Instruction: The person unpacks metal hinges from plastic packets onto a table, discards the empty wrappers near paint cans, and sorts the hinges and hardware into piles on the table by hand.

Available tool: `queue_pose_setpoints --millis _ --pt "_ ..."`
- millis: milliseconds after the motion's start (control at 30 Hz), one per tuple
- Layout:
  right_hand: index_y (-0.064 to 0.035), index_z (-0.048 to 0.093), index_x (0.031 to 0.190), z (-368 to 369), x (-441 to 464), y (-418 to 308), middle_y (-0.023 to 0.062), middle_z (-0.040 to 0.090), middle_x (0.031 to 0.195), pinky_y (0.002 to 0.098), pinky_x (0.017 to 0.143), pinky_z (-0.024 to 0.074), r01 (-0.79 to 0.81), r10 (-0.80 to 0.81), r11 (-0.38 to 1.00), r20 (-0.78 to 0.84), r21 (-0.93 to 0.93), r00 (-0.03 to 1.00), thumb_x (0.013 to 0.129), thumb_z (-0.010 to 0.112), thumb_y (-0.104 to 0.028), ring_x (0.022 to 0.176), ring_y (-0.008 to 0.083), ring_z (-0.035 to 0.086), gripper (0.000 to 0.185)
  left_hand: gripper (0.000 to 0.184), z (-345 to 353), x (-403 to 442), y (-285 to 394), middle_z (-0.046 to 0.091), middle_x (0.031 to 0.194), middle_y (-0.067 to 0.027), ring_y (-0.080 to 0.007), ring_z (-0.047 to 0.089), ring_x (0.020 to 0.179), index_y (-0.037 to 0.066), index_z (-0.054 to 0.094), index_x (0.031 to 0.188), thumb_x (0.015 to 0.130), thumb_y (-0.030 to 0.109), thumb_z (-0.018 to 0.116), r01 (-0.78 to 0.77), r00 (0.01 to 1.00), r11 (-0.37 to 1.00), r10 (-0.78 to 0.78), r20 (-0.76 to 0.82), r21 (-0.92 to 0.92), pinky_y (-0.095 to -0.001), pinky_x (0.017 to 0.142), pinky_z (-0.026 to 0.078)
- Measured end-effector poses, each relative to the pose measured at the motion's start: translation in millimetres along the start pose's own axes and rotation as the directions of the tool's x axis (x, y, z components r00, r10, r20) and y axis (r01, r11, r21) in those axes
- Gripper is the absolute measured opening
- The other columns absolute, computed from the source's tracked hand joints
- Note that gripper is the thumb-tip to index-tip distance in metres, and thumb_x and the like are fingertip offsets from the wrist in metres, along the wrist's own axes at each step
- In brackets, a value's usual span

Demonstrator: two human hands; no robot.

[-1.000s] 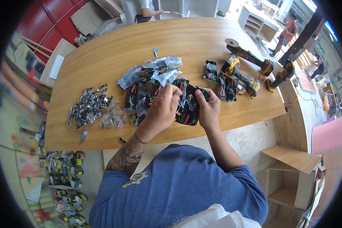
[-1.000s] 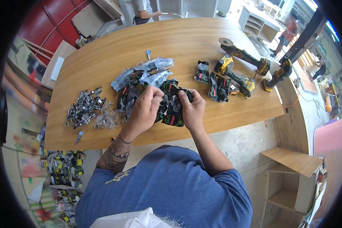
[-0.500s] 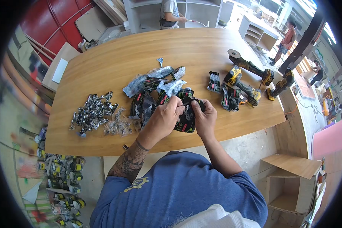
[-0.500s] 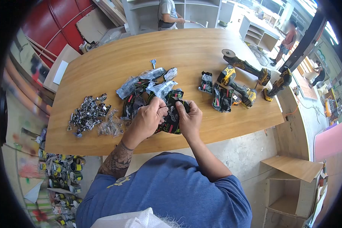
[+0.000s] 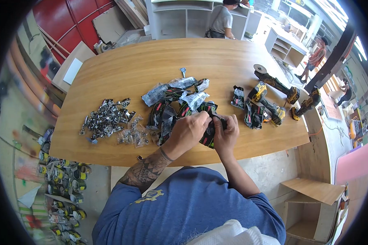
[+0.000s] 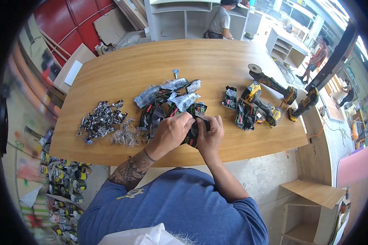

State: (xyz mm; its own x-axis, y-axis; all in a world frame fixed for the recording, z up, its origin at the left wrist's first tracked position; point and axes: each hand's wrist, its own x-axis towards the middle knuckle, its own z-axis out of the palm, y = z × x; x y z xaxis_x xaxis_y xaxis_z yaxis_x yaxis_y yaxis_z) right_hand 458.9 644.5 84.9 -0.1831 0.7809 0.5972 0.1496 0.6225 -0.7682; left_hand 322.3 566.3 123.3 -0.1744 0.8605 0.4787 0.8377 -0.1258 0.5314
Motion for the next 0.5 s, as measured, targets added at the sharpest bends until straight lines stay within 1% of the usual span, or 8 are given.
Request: queue_pose_setpoints --millis 33,233,300,333,367,400,467,500 --pt "-0.0012 0.071 0.095 -2 1 -1 0.0097 0.059 0.082 0.0376 0.068 0.047 0.042 -0.042 0.999 -0.01 -0.01 0.999 0.093 0.077 -0.005 0.075 0.0257 0.059 0.007 0.023 4 0 1 0.066 0.078 -0.0196 -0.0428 0.068 0.072 0.003 0.056 0.092 0.104 0.02 0.064 -0.011 1.0 1.0 0.011 -0.015 -0.002 -0.0509 0.059 0.052" --pt "-0.0013 0.069 0.094 -10 1 3 0.0115 0.063 0.086 0.0397 0.069 0.0481 0.169 -0.167 0.978 0.026 -0.12 0.986 0.091 0.078 -0.004 0.077 0.0291 0.061 0.009 0.021 28 15 -21 0.064 0.072 -0.0221 -0.0442 0.068 0.07 0.003 0.056 0.09 0.104 0.017 0.06 -0.033 0.998 0.999 0.032 -0.045 -0.021 -0.0535 0.059 0.053" --pt "-0.0021 0.069 0.095 -17 -6 -19 0.0122 0.063 0.085 0.0398 0.07 0.0494 0.209 -0.21 0.974 -0.002 -0.09 0.978 0.09 0.078 -0.003 0.079 0.0304 0.063 0.01 0.022 36 29 -63 0.065 0.072 -0.0229 -0.046 0.068 0.072 0.004 0.057 0.089 0.105 0.019 0.059 0.019 0.993 0.983 0.003 -0.121 0.182 -0.0551 0.061 0.053" --pt "-0.003 0.068 0.097 -21 -7 -27 0.0128 0.064 0.084 0.0398 0.07 0.0508 0.244 -0.246 0.968 -0.034 -0.063 0.969 0.09 0.078 -0.003 0.082 0.0318 0.065 0.011 0.022 26 35 -75 0.068 0.076 -0.0257 -0.0469 0.07 0.074 0.003 0.061 0.093 0.106 0.021 0.059 0.138 0.98 0.983 -0.117 -0.162 0.123 -0.0536 0.062 0.055" --pt "-0.0019 0.068 0.096 -24 -3 -26 0.01 0.063 0.082 0.0345 0.07 0.0502 0.273 -0.279 0.959 -0.088 -0.08 0.956 0.093 0.078 -0.006 0.079 0.0242 0.065 0.011 0.023 19 37 -84 0.07 0.076 -0.0233 -0.0412 0.072 0.071 0.002 0.063 0.096 0.107 0.022 0.058 0.134 0.969 0.985 -0.108 -0.221 0.108 -0.0492 0.061 0.056" --pt "-0.0019 0.068 0.096 -26 2 -23 0.01 0.063 0.082 0.0345 0.07 0.0502 0.265 -0.273 0.961 -0.098 -0.083 0.957 0.093 0.078 -0.006 0.079 0.0242 0.065 0.011 0.023 10 40 -86 0.072 0.076 -0.0209 -0.0356 0.074 0.068 0.001 0.064 0.099 0.108 0.022 0.058 0.127 0.958 0.987 -0.097 -0.271 0.095 -0.0448 0.06 0.057" --pt "-0.0005 0.068 0.097 -31 10 -14 0.0029 0.065 0.083 0.0288 0.069 0.0479 -0.089 0.107 0.971 -0.073 0.22 0.992 0.099 0.075 -0.011 0.077 0.0123 0.06 0.012 0.023 -9 43 -67 0.073 0.071 -0.014 -0.024 0.073 0.062 0.002 0.064 0.105 0.11 0.024 0.056 0.251 0.952 0.92 -0.29 -0.094 -0.3 -0.0385 0.06 0.058" --pt "-0.0001 0.069 0.099 -28 19 -8 0.0 0.065 0.085 0.0267 0.07 0.0469 -0.199 0.218 0.913 -0.016 0.356 0.976 0.102 0.073 -0.012 0.078 0.0083 0.057 0.013 0.021 -18 43 -55 0.075 0.081 -0.0108 -0.0154 0.073 0.068 0.0 0.06 0.106 0.11 0.02 0.056 0.331 0.935 0.838 -0.355 0.028 -0.434 -0.0316 0.063 0.058"
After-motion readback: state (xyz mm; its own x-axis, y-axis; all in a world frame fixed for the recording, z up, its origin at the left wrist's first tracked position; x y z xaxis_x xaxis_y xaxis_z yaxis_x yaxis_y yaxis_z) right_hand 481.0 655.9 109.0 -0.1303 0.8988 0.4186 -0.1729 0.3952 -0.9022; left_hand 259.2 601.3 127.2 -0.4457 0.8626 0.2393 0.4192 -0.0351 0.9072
